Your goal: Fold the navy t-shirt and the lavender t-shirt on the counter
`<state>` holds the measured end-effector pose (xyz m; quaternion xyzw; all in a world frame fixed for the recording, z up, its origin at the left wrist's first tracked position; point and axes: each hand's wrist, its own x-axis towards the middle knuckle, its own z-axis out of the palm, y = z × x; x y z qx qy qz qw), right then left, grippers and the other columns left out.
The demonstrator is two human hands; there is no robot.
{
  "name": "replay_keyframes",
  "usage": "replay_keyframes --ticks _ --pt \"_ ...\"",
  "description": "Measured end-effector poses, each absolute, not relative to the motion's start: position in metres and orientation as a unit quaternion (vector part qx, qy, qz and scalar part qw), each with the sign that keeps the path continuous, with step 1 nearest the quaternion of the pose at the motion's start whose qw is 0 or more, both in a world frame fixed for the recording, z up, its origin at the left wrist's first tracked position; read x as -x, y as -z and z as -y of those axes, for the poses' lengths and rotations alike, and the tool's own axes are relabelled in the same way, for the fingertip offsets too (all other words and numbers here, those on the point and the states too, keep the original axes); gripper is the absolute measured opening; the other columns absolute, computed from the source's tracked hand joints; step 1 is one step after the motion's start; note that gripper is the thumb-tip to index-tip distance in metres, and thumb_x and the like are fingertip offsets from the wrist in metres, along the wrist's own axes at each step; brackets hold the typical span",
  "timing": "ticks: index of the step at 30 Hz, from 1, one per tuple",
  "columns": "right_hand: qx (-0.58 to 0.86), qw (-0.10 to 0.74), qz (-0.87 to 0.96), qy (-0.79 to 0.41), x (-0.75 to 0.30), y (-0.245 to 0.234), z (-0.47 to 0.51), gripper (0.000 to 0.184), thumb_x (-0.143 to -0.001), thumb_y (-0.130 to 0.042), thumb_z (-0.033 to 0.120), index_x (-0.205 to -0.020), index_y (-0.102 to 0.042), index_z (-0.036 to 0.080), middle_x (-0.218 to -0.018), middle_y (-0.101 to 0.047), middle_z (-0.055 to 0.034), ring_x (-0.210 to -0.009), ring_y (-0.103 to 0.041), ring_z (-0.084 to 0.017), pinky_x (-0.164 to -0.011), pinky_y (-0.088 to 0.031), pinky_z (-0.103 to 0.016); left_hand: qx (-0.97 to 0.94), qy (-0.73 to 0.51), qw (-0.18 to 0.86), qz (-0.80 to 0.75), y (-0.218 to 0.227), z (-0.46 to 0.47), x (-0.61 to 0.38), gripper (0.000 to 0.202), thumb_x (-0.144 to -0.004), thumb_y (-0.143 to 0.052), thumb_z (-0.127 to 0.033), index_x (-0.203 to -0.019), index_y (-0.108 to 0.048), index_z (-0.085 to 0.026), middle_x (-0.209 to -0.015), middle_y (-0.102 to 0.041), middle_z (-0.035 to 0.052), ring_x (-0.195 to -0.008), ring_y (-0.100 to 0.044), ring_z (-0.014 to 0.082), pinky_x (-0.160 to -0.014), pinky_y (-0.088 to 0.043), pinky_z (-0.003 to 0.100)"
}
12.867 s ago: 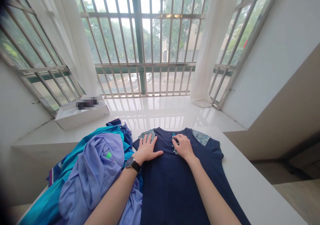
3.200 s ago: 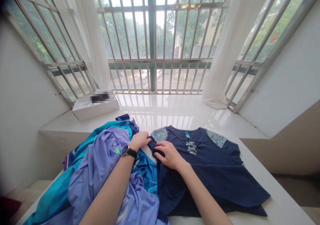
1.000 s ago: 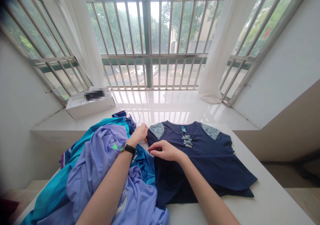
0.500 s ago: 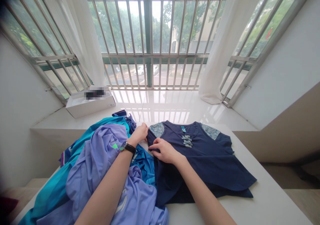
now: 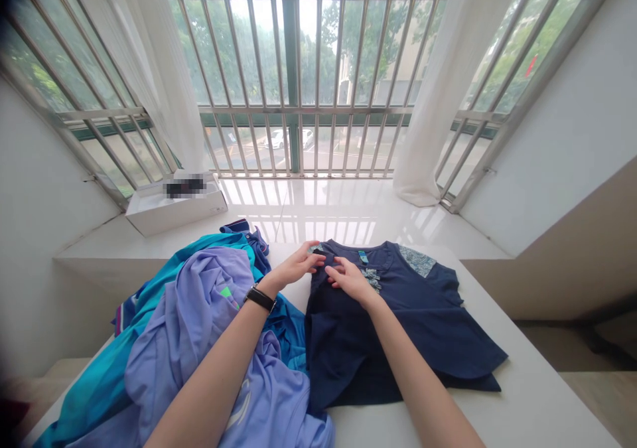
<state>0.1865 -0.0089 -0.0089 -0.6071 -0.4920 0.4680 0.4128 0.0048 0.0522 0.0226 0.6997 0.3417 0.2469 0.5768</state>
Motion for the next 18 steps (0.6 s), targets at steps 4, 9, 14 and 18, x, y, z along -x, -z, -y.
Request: replay_keyframes --ticks 4,9,14,18 --pt "0.623 0.434 0.435 -0.484 -0.183 0.009 0.01 0.054 -0.083 -0.067 0.041 -0.126 -0.047 0.015 -0.092 -0.07 -0.0096 -0.077 -0.07 -0.019 -0.064 -0.058 -0.03 -0.746 -0.21 0.537 -0.334 -0.01 -0.054 -0.004 0.045 -0.093 -0.037 -0.007 -0.137 -0.041 -0.016 -0.129 -0.059 0.0161 -0.115 -0.061 0.0184 -0.093 -0.053 0.032" --pt "0.647 0.404 0.522 -0.382 -0.176 0.019 0.009 0.064 -0.073 -0.073 0.035 -0.128 -0.044 0.02 -0.094 -0.068 -0.0049 -0.069 -0.066 -0.016 -0.06 -0.055 -0.03 -0.809 -0.212 0.441 -0.325 -0.002 -0.057 -0.002 0.044 -0.087 -0.045 -0.004 -0.128 -0.051 -0.016 -0.125 -0.062 0.0121 -0.113 -0.062 0.0173 -0.099 -0.049 0.03" --pt "0.539 0.433 0.586 -0.423 -0.177 0.028 0.008 0.065 -0.077 -0.069 0.034 -0.135 -0.039 0.024 -0.1 -0.068 -0.0046 -0.081 -0.067 -0.017 -0.081 -0.054 -0.038 -0.821 -0.211 0.366 -0.383 -0.01 -0.054 0.002 0.035 -0.091 -0.052 -0.026 -0.125 -0.054 -0.017 -0.121 -0.065 0.0113 -0.105 -0.066 0.0207 -0.094 -0.051 0.032" --pt "0.516 0.423 0.596 -0.447 -0.182 0.025 0.008 0.057 -0.078 -0.069 0.036 -0.129 -0.048 0.023 -0.106 -0.066 -0.0072 -0.09 -0.066 -0.02 -0.088 -0.052 -0.042 -0.824 -0.223 0.337 -0.397 -0.012 -0.053 0.005 0.04 -0.091 -0.053 -0.034 -0.125 -0.054 -0.013 -0.122 -0.064 0.0153 -0.1 -0.067 0.0238 -0.09 -0.053 0.035"
